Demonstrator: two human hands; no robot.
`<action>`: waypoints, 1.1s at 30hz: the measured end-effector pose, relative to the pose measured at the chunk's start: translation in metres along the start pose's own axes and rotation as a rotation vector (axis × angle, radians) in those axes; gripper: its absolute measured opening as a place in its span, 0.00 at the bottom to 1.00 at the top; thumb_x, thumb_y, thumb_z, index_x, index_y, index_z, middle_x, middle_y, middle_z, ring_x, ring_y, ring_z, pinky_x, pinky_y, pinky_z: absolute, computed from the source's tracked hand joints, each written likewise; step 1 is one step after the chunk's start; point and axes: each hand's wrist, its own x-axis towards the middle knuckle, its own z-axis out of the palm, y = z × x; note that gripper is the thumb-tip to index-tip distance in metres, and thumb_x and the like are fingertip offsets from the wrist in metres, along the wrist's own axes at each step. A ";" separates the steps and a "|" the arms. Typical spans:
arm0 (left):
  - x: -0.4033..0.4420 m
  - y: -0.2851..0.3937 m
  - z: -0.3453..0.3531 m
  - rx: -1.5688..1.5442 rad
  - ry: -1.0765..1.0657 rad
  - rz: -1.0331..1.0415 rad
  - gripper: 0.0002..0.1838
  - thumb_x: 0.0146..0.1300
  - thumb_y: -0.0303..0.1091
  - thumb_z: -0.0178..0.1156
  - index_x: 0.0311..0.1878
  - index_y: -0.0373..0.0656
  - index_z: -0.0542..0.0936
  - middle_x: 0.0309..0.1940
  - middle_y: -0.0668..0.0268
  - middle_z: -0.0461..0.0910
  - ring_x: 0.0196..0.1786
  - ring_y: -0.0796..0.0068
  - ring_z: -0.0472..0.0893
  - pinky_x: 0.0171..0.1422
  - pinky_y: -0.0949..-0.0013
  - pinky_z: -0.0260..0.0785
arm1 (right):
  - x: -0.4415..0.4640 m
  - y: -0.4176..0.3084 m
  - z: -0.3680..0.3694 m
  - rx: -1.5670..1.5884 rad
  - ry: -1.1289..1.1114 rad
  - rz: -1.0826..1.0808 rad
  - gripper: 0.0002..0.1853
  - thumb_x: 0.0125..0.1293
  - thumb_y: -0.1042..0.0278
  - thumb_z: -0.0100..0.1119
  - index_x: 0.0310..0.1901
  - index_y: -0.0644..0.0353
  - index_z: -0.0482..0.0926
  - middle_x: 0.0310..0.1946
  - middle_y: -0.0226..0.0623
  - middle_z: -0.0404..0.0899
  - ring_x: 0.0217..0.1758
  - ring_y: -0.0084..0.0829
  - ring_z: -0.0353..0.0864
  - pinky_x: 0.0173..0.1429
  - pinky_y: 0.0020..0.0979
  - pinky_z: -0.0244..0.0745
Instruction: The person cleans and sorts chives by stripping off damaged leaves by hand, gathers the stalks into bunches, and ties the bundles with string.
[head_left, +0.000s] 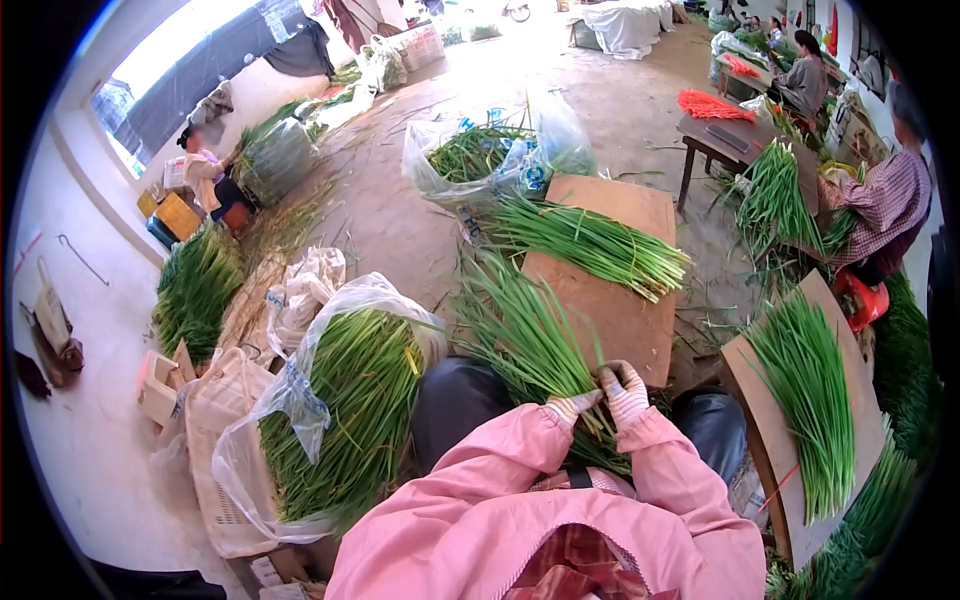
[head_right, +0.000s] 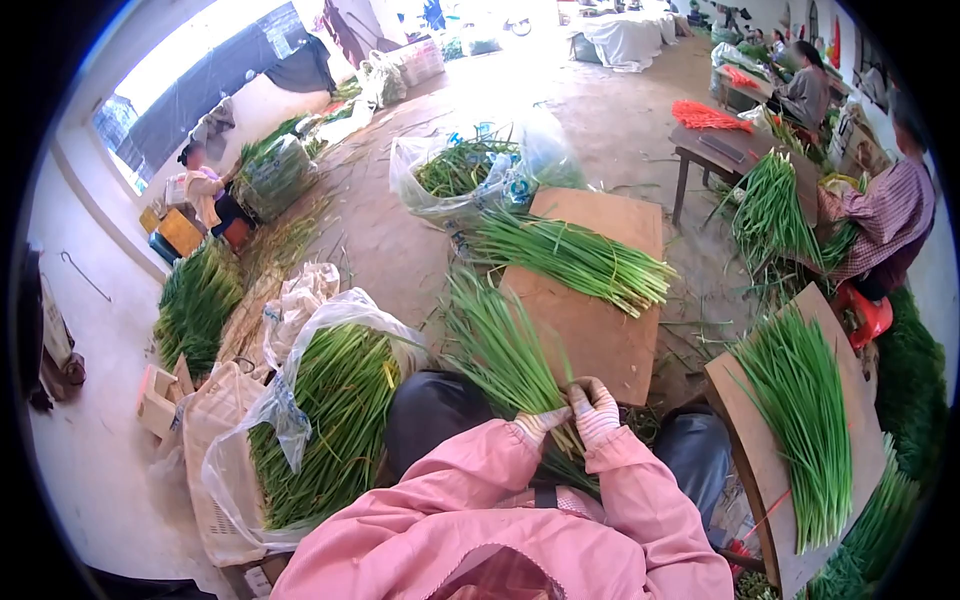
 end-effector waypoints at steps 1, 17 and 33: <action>0.004 -0.001 -0.005 0.004 0.047 -0.031 0.13 0.48 0.26 0.63 0.39 0.40 0.76 0.33 0.65 0.78 0.36 0.69 0.77 0.41 0.68 0.70 | 0.000 0.000 -0.002 0.004 -0.001 -0.004 0.04 0.60 0.69 0.54 0.35 0.58 0.72 0.27 0.27 0.74 0.29 0.20 0.70 0.35 0.23 0.68; 0.044 0.151 -0.023 0.305 0.459 0.331 0.13 0.45 0.29 0.67 0.31 0.37 0.74 0.23 0.61 0.76 0.22 0.65 0.75 0.19 0.61 0.74 | -0.022 -0.031 -0.058 -0.406 -0.244 0.294 0.08 0.59 0.64 0.51 0.34 0.59 0.72 0.22 0.34 0.74 0.22 0.25 0.70 0.27 0.25 0.65; 0.028 0.033 0.009 0.082 0.259 -0.156 0.13 0.52 0.35 0.62 0.40 0.44 0.75 0.31 0.65 0.77 0.31 0.73 0.76 0.36 0.69 0.70 | 0.013 0.033 -0.024 -0.840 -0.292 0.017 0.08 0.61 0.80 0.45 0.41 0.63 0.71 0.35 0.36 0.73 0.37 0.21 0.68 0.44 0.21 0.68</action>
